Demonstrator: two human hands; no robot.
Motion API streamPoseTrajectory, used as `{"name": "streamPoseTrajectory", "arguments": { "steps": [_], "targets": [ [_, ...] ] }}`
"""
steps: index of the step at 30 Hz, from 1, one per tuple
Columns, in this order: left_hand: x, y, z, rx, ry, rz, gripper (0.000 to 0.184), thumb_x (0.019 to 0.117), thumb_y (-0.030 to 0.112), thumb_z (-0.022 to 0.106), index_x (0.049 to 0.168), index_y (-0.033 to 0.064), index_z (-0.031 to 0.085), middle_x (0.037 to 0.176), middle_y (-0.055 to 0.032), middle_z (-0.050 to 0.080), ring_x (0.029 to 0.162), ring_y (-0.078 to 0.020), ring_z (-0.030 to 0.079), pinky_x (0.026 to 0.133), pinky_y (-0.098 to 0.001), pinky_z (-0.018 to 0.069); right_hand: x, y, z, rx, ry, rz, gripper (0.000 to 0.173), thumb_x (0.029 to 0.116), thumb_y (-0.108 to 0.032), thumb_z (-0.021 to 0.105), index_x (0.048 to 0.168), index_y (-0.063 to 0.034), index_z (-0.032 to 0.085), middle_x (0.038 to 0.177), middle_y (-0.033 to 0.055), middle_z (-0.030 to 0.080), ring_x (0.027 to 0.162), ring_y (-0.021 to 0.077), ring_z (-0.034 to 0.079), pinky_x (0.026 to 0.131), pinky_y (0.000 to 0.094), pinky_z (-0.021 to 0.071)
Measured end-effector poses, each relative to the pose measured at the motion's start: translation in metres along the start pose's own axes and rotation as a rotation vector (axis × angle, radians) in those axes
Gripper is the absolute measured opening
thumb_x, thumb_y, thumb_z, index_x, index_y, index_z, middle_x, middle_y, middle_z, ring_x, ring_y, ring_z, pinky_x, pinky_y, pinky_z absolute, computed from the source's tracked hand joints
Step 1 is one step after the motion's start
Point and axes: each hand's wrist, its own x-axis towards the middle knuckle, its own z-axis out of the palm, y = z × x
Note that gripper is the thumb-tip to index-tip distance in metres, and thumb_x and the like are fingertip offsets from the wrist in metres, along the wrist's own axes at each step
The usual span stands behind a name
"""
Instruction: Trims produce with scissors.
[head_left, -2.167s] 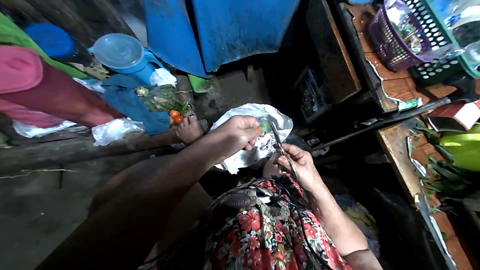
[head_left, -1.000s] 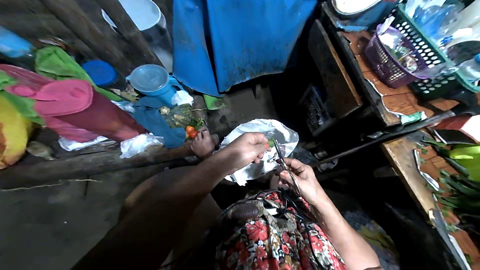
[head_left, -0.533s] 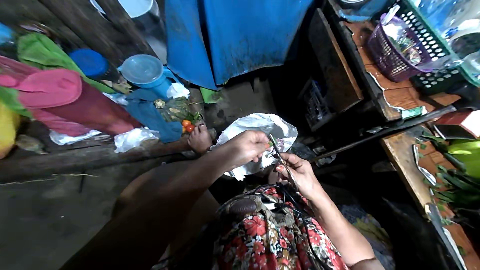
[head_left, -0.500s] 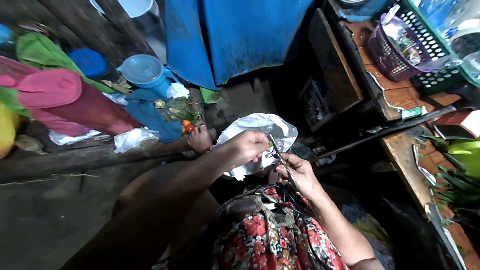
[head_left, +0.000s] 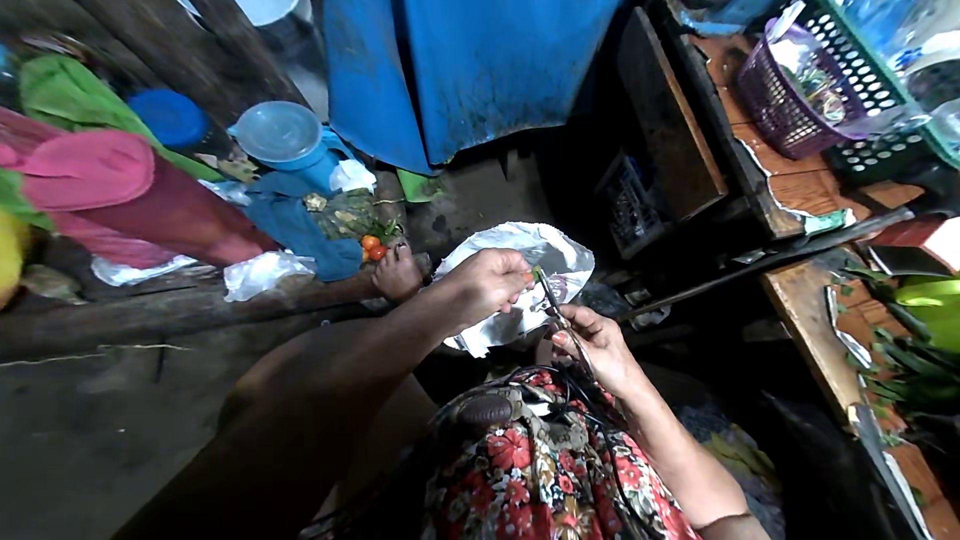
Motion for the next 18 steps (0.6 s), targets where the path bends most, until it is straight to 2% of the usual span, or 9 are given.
{"name": "streamPoseTrajectory", "arguments": {
  "steps": [3, 5, 9, 18],
  "targets": [
    [0.001, -0.004, 0.006, 0.026, 0.018, 0.025, 0.021, 0.1067, 0.011, 0.052, 0.092, 0.0018, 0.065, 0.072, -0.0042, 0.058, 0.06, -0.0086, 0.054, 0.057, -0.0216, 0.0473, 0.0, 0.001, 0.0, -0.024, -0.005, -0.002, 0.046, 0.096, -0.037, 0.07, 0.122, -0.0004, 0.067, 0.089, -0.0009, 0.071, 0.073, 0.0056, 0.066, 0.068, 0.0251, 0.0583],
    [0.002, -0.005, 0.01, 0.042, 0.001, 0.007, 0.021, 0.1067, 0.012, 0.053, 0.094, -0.0002, 0.065, 0.072, -0.0046, 0.056, 0.06, -0.0086, 0.052, 0.058, -0.0227, 0.0462, 0.001, -0.001, 0.001, -0.065, 0.007, 0.011, 0.044, 0.0961, -0.037, 0.07, 0.123, -0.0022, 0.068, 0.09, -0.0019, 0.072, 0.073, 0.0045, 0.066, 0.068, 0.0247, 0.0583],
    [0.005, -0.003, 0.012, 0.05, -0.016, -0.066, 0.02, 0.1062, 0.013, 0.054, 0.092, 0.0025, 0.065, 0.071, 0.0001, 0.055, 0.06, -0.0044, 0.051, 0.059, -0.0192, 0.045, 0.001, -0.002, 0.003, -0.07, 0.018, 0.038, 0.041, 0.0966, -0.036, 0.069, 0.123, -0.0049, 0.068, 0.086, -0.003, 0.071, 0.07, 0.0046, 0.065, 0.065, 0.025, 0.0571],
    [0.004, 0.005, 0.009, 0.027, -0.038, -0.112, 0.017, 0.1068, 0.013, 0.052, 0.099, 0.0031, 0.064, 0.078, 0.0021, 0.054, 0.063, -0.0029, 0.051, 0.062, -0.0191, 0.0456, 0.002, -0.001, 0.001, -0.028, 0.006, 0.062, 0.04, 0.0963, -0.035, 0.07, 0.125, -0.0066, 0.068, 0.082, -0.0032, 0.07, 0.063, 0.0047, 0.063, 0.059, 0.0248, 0.0556]
  ]
}}
